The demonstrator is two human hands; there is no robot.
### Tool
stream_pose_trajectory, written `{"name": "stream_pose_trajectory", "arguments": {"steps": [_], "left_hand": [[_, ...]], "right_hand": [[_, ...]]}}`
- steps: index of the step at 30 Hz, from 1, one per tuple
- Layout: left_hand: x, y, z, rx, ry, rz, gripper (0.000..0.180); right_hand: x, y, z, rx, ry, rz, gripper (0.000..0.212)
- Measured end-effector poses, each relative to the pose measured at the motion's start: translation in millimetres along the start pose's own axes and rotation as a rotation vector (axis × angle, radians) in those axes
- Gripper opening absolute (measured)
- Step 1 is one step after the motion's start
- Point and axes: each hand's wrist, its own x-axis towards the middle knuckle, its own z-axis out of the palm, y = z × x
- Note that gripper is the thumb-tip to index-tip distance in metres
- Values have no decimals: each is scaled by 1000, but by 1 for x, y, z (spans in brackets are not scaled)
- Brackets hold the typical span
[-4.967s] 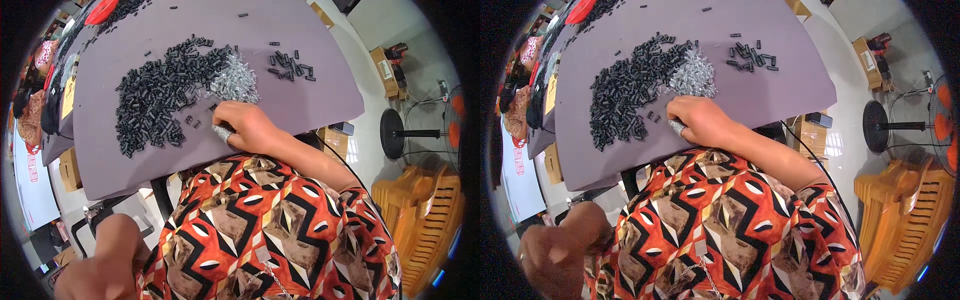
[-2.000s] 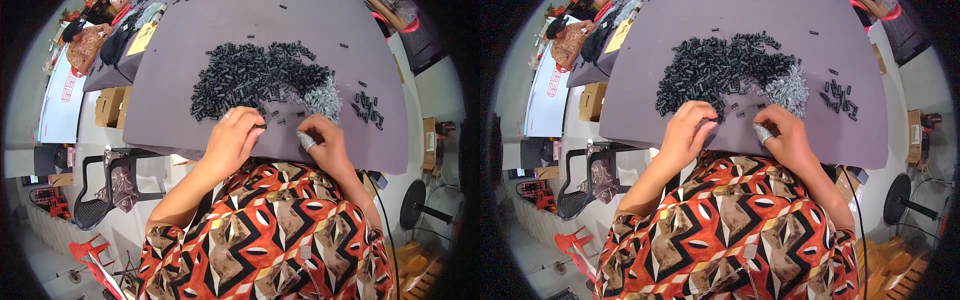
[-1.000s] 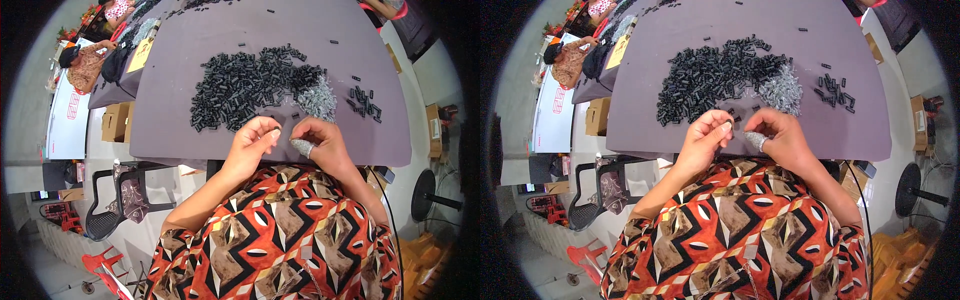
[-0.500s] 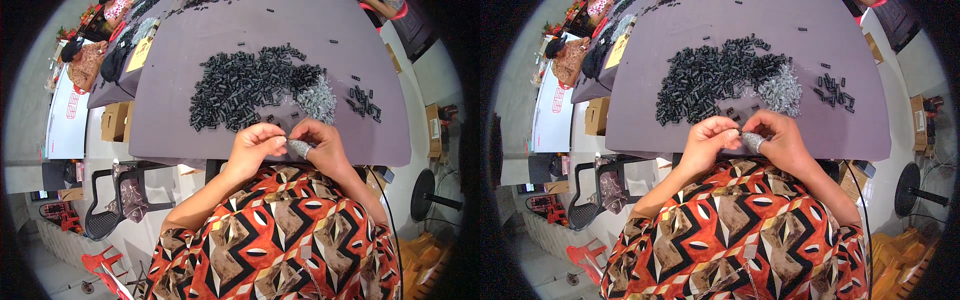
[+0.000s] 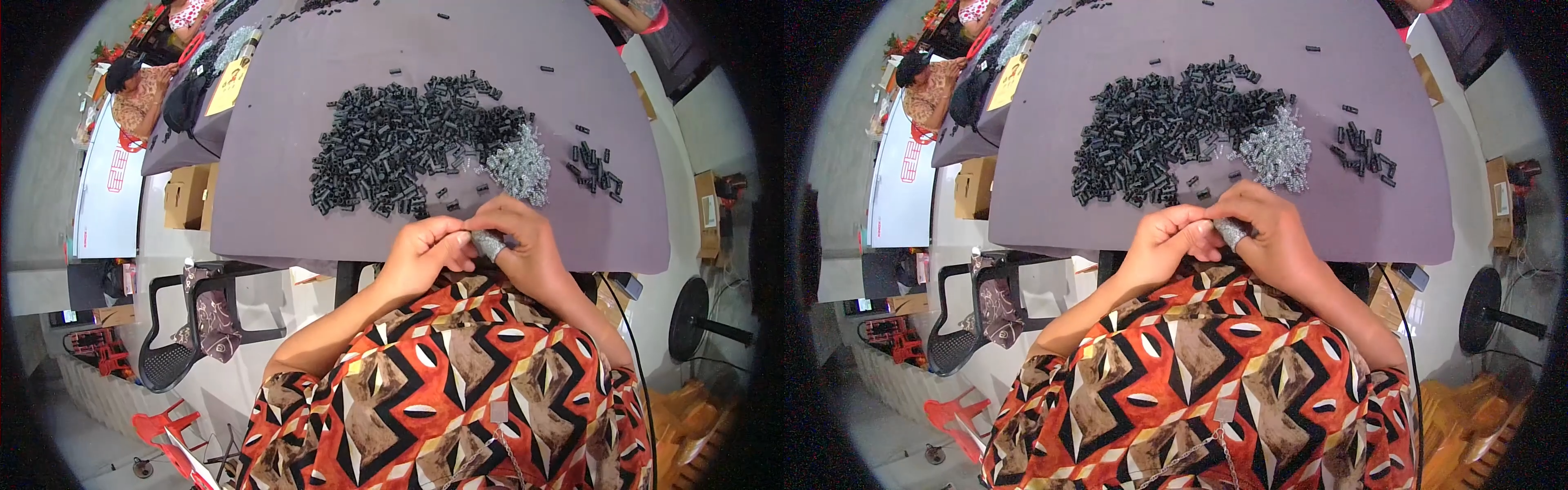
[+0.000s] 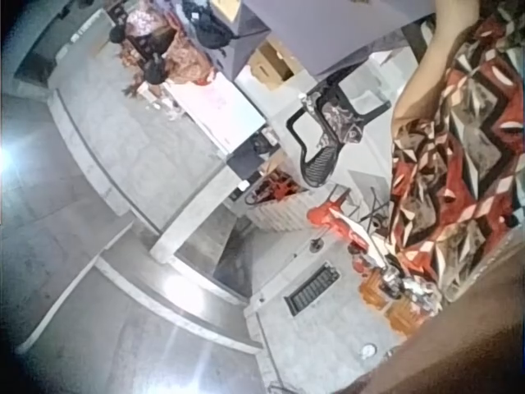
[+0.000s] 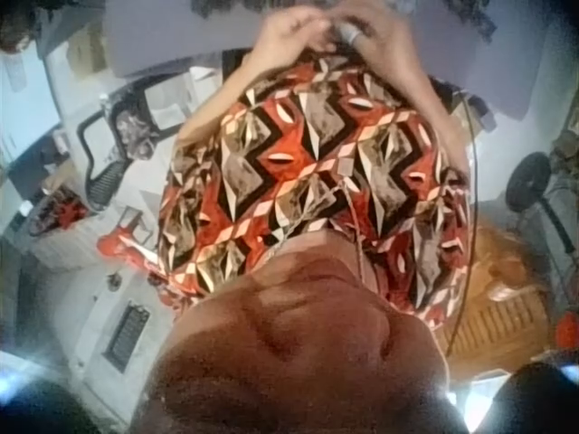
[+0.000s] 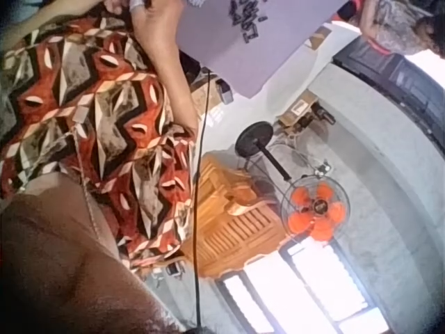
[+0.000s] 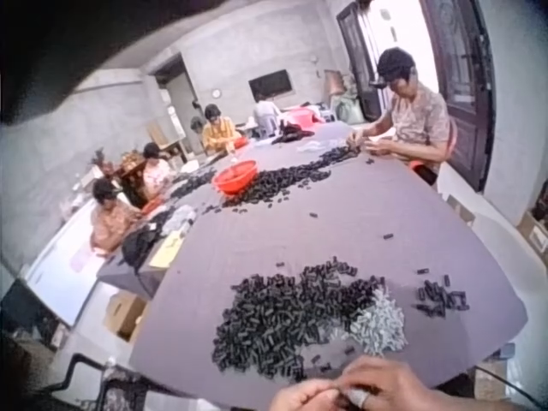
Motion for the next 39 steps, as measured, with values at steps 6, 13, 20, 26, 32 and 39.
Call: {"name": "stream_pose_trajectory", "arguments": {"steps": [6,13,20,26,32,39], "left_hand": [[1,0,-6,-290,11,-30,28],[4,2,-15,-217,45,-29,26],[3,0,-19,-228,82,-24,26],[4,1,-21,-241,75,22,27],[4,0,-26,-259,82,61,26],[4,2,-29,-287,101,103,26]], "right_hand": [[6,-3,-1,58,-63,63,42],[49,10,-15,-372,97,-15,36],[74,27,-8,-627,-23,-111,28],[82,31,-2,-612,-47,-90,30],[83,32,6,-660,-83,-143,24],[88,29,12,-731,-138,-141,27]]}}
